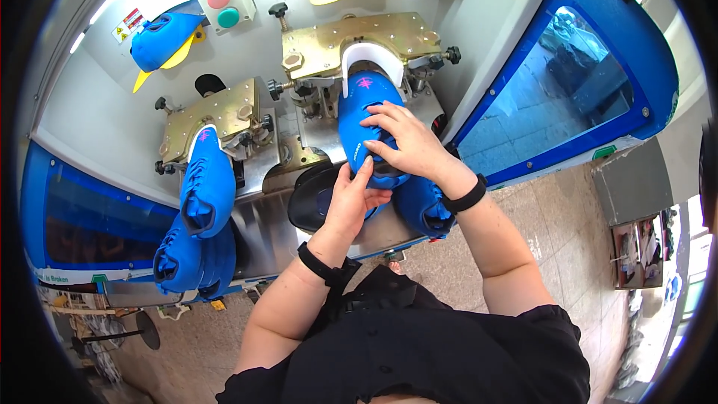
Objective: Insert blue shoe uppers into a heel-lasting machine and activate the molding process.
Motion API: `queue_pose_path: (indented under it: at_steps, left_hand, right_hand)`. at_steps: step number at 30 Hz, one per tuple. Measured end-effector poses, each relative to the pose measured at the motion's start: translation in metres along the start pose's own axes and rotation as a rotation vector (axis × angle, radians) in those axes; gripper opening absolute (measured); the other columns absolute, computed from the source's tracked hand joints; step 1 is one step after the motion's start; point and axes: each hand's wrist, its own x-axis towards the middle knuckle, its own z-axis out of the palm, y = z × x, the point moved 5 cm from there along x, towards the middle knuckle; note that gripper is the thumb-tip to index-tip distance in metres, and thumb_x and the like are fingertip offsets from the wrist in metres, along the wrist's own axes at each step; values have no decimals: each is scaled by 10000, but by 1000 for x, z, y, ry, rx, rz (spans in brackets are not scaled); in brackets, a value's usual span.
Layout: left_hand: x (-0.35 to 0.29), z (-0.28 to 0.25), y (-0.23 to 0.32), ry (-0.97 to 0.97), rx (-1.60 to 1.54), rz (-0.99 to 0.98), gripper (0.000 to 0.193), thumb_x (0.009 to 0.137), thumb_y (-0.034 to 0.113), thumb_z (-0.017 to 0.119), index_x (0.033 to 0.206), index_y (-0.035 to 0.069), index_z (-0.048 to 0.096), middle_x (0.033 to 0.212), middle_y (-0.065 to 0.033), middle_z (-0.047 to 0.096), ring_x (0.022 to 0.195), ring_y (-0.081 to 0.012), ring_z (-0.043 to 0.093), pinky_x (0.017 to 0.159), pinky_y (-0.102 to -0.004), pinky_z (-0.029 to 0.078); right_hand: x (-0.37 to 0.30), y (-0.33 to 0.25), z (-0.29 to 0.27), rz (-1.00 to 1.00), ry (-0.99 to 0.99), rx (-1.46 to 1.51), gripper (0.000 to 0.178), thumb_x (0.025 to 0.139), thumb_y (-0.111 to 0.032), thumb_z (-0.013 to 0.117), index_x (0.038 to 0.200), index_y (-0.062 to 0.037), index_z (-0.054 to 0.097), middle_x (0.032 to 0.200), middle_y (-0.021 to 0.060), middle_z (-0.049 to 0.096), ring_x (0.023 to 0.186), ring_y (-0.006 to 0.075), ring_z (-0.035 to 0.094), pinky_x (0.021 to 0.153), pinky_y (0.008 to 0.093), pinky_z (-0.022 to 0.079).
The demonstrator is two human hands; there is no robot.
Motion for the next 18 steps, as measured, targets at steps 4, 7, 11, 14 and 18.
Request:
queue_pose_path:
  at_steps: [4,7,11,14,18]
  left_hand:
    - [1,-1,0,10,11,11,437,985,371,592,1279,84,442,1017,-103,645,748,-230,686,660,-336,586]
    - [2,-1,-3,40,6,14,424,982,378,598,1250,79,464,980,-94,652,734,-223,687,655,-334,586]
    - [4,-1,-9,76,-5,12,418,970,395,615,1208,75,490,937,-89,663,716,-215,690,642,-332,587]
    - [3,-2,-12,95,-14,17,404,963,401,625,1161,72,501,916,-86,669,707,-213,692,636,-330,588]
    - [1,-3,-16,105,-23,-2,380,955,401,638,1096,72,511,890,-85,671,696,-211,692,632,-328,590]
  right_hand:
    - [7,2,3,43,-32,-1,470,890,-445,632,1232,-123,629,1409,156,511,1342,369,433,1107,474,353]
    - [18,7,6,63,1,-60,590,920,-499,566,1337,-83,559,1478,176,447,1386,363,388,1122,481,333]
    - [24,20,14,121,-128,-81,669,947,-515,509,1405,-28,480,1523,159,397,1423,318,349,1141,449,325]
    - [21,24,15,117,-125,-72,651,958,-497,498,1407,-26,476,1523,147,400,1424,298,349,1146,426,327]
    - [18,26,17,84,-88,-103,627,963,-469,501,1413,-33,468,1520,142,405,1422,294,353,1142,423,335]
